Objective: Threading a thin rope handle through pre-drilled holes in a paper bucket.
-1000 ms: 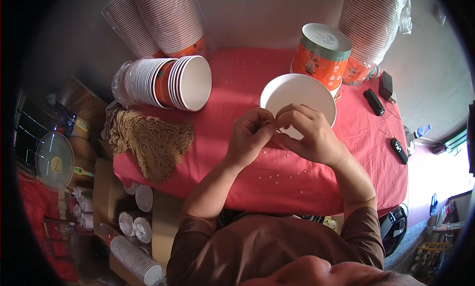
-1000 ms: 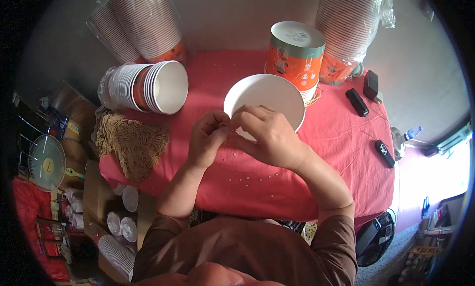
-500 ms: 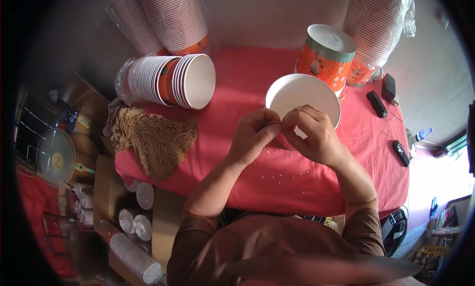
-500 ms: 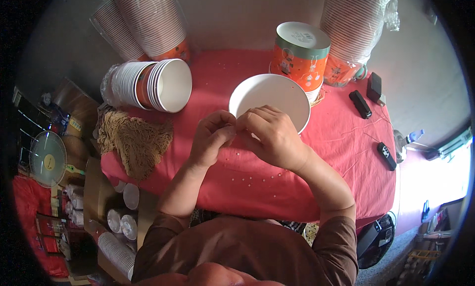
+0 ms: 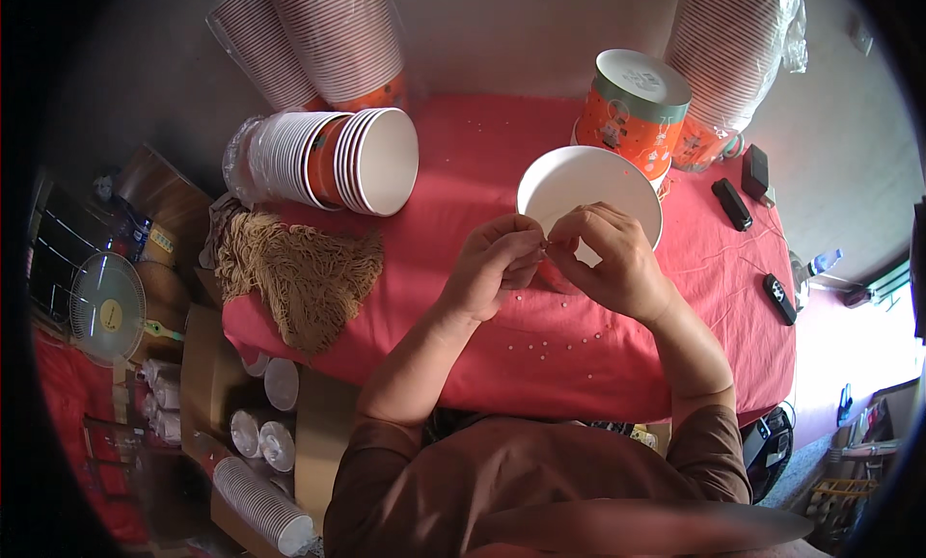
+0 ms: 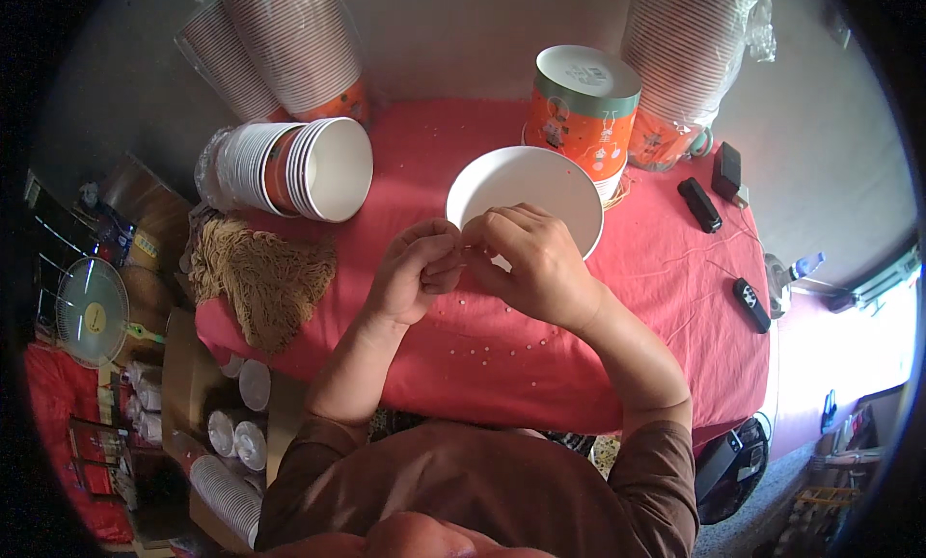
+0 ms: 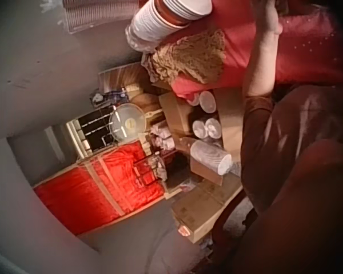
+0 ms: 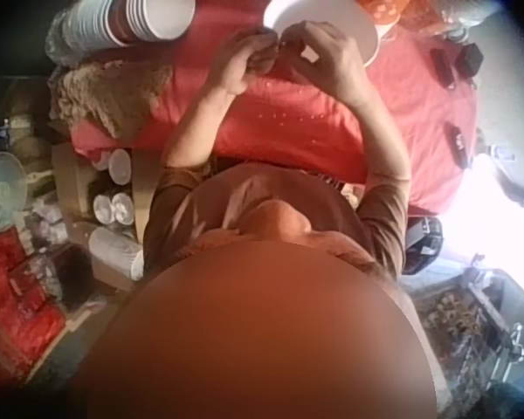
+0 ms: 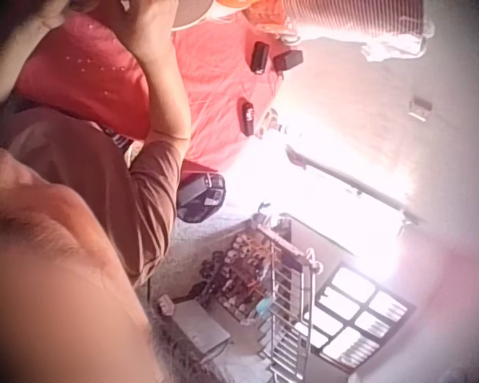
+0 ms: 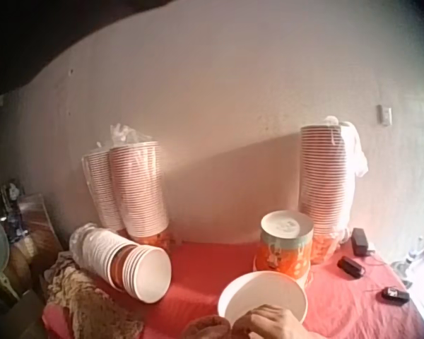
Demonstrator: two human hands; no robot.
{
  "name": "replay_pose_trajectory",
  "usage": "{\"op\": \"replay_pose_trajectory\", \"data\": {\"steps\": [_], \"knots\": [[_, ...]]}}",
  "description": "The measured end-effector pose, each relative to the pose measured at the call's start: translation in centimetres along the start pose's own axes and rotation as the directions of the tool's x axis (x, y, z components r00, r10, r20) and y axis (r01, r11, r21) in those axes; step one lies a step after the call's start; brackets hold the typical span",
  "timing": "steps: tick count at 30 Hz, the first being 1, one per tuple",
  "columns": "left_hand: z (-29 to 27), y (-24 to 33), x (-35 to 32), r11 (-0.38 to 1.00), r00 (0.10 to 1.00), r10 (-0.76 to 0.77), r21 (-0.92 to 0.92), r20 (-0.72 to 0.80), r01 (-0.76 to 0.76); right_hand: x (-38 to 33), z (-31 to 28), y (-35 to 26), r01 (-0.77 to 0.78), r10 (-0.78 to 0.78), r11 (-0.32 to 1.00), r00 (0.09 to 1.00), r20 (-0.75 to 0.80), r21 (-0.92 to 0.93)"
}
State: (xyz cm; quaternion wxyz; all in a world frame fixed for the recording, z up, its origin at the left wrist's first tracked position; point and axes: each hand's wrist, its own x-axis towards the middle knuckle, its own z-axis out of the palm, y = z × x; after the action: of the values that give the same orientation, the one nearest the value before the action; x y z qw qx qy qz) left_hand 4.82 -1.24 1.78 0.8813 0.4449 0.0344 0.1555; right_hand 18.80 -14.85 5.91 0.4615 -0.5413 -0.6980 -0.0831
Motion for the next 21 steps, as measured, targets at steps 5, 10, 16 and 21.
{"op": "replay_pose_trajectory", "data": {"steps": [5, 10, 16, 21], "knots": [[-0.18, -0.11, 0.03, 1.0, 1.0, 0.005, -0.01, 0.016, -0.005, 0.13, -0.09, -0.26, 0.017, -0.017, 1.0, 1.0, -0.001, -0.006], [-0.14, -0.19, 0.02, 1.0, 1.0, -0.011, -0.028, 0.003, 0.011, 0.05, 0.07, -0.03, 0.061, -0.061, 0.998, 0.998, -0.015, -0.02], [-0.14, -0.2, -0.07, 0.999, 1.0, -0.014, -0.048, 0.004, 0.014, -0.09, 0.19, -0.15, 0.105, -0.109, 0.99, 0.993, -0.036, -0.095], [0.1, 0.0, -0.08, 0.999, 1.0, -0.015, -0.043, -0.012, 0.015, 0.0, 0.09, -0.26, 0.131, -0.139, 0.978, 0.99, -0.034, -0.163]]}}
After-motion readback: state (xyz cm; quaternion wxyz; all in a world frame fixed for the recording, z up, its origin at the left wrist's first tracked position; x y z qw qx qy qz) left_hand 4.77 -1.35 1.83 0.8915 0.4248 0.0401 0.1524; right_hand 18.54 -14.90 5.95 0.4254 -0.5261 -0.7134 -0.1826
